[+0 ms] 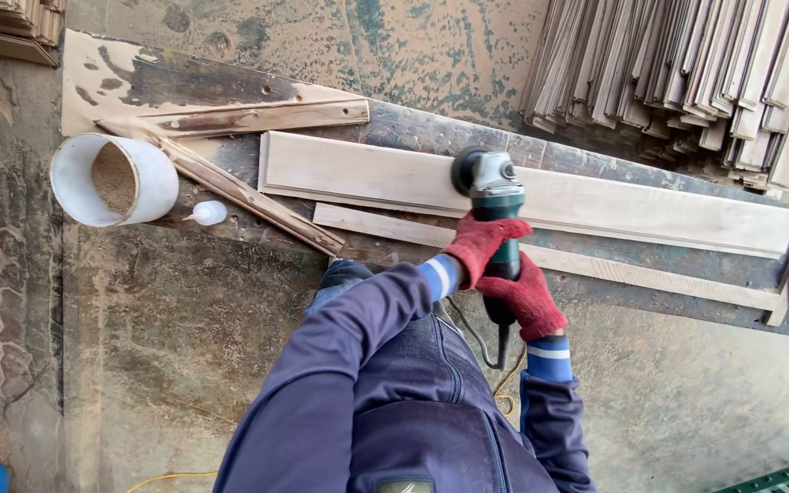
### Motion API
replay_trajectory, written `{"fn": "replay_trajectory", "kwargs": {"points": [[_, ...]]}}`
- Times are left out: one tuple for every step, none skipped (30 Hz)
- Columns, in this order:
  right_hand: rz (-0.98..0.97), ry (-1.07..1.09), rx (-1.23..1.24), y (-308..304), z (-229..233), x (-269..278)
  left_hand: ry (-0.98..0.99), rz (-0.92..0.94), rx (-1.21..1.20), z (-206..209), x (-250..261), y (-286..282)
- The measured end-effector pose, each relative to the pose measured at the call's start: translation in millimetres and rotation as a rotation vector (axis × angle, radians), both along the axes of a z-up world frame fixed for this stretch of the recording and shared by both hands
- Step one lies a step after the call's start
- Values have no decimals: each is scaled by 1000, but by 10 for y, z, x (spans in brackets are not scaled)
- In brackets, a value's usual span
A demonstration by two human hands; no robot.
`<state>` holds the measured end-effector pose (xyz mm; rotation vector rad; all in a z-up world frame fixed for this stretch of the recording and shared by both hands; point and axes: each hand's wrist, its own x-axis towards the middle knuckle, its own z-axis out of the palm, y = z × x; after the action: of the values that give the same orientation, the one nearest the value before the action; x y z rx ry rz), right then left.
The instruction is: Sanding a wooden plank with a handheld power sander on a workbench.
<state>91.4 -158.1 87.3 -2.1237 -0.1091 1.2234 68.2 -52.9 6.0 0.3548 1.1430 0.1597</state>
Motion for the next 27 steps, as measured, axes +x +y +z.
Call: {"fn": "replay_trajectory", "kwargs": {"points": [[-44, -21, 2, -68, 16, 60, -1, -59, 35, 53, 113, -67], [-89, -42, 5, -133, 30, 118, -2, -118, 69, 104, 224, -131], [-88, -36, 5, -217, 10, 182, 3, -118, 70, 85, 333, -227], [-129, -50, 8, -297, -11, 242, 1, -176, 84, 64, 439, -318], [-169, -66, 10, -378, -29, 309, -4, -233, 97, 45, 552, -412], [-169, -62, 9, -418, -26, 331, 0, -233, 96, 124, 627, -432], [-196, -88, -9, -455, -22, 355, 1, -315, 116, 203, 702, -450], [-224, -114, -28, -489, -17, 373, 3, -398, 136, 282, 771, -465], [-220, -109, -29, -491, -19, 386, 7, -394, 134, 273, 829, -470], [-259, -124, -29, -490, -19, 396, -6, -478, 153, 266, 883, -472], [-299, -137, -27, -481, -22, 396, -18, -562, 173, 256, 927, -466], [-295, -131, -27, -474, -24, 404, -12, -559, 172, 255, 932, -445], [-298, -127, -2, -455, -30, 409, -5, -574, 178, 254, 933, -413], [-302, -123, 22, -433, -32, 409, 2, -588, 184, 255, 928, -377], [-299, -122, 23, -412, -46, 379, 4, -586, 185, 240, 871, -343], [-301, -110, 33, -388, -57, 344, -1, -589, 197, 225, 809, -307], [-301, -101, 43, -361, -65, 320, -8, -590, 209, 216, 757, -269], [-296, -102, 44, -360, -98, 283, -8, -585, 209, 180, 695, -272], [-280, -90, 50, -357, -131, 240, -3, -525, 180, 145, 624, -275], [-263, -79, 57, -353, -165, 193, 3, -465, 151, 107, 549, -276], [-258, -79, 56, -322, -177, 165, 3, -460, 150, 124, 484, -228], [-240, -64, 68, -292, -191, 135, 20, -425, 145, 140, 417, -180], [-224, -51, 81, -265, -201, 102, 36, -392, 140, 158, 348, -136], [-220, -52, 79, -150, -97, 43, 34, -389, 138, 149, 259, -80], [-179, -43, 59, -33, 9, -13, 37, -349, 130, 142, 173, -23], [-137, -33, 38, 83, 118, -72, 41, -309, 122, 138, 87, 34], [-135, -37, 39, 138, 82, -111, 37, -307, 123, 147, 14, 110]]}}
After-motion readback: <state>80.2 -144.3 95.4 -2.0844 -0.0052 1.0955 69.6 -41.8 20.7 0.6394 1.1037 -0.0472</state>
